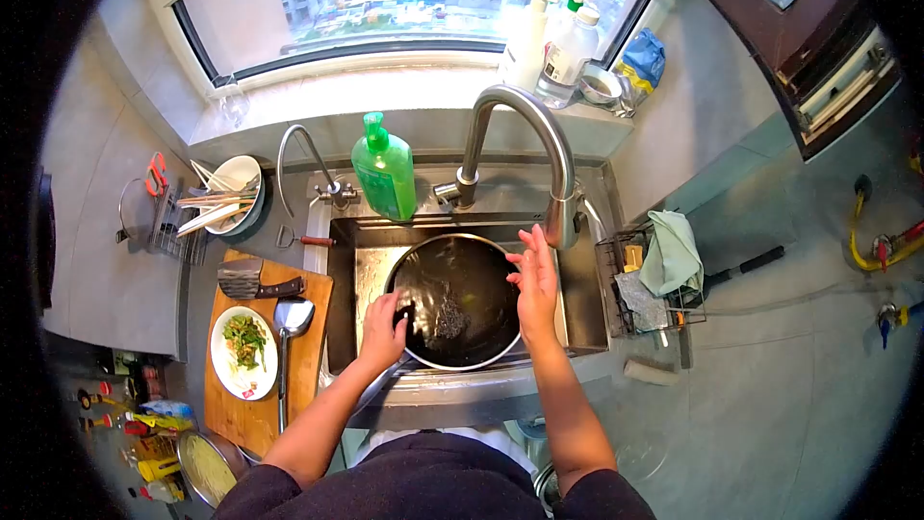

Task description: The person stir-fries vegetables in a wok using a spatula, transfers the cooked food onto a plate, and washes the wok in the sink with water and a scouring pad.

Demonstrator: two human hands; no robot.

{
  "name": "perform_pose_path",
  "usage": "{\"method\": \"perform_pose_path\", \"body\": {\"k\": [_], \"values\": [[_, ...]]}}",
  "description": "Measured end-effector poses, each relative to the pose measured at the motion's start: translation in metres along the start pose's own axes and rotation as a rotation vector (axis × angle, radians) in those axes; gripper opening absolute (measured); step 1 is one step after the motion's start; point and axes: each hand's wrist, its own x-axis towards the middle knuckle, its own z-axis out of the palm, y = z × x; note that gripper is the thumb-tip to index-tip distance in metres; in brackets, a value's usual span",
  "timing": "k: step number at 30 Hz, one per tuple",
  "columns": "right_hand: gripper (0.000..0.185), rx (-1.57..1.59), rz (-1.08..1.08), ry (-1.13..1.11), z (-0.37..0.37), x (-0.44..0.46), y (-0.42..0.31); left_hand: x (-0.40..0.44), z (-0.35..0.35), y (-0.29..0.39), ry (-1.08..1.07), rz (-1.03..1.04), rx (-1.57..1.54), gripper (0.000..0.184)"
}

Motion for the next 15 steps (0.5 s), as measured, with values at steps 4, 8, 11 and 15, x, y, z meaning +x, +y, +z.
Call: {"method": "perform_pose_path", "body": {"k": [4, 8, 11, 15], "values": [[0.042, -0.460, 0.044, -0.276, -0.017, -0.001, 0.059, -0.042, -0.002, -0.009, 0.039, -0.163, 0.198, 0.060], [0.046, -1.009, 0.007, -0.853, -0.017, -0.017, 0.139, -0.076, -0.003, -0.008, 0.021, -0.265, 0.266, 0.055], [0.047, -1.383, -0.014, -1.167, -0.007, -0.007, 0.178, -0.085, -0.003, -0.004, -0.040, -0.280, 0.281, 0.048], [0.042, -1.543, -0.053, -1.397, -0.016, 0.029, 0.202, -0.095, -0.004, -0.004, -0.060, -0.294, 0.392, 0.044]]}}
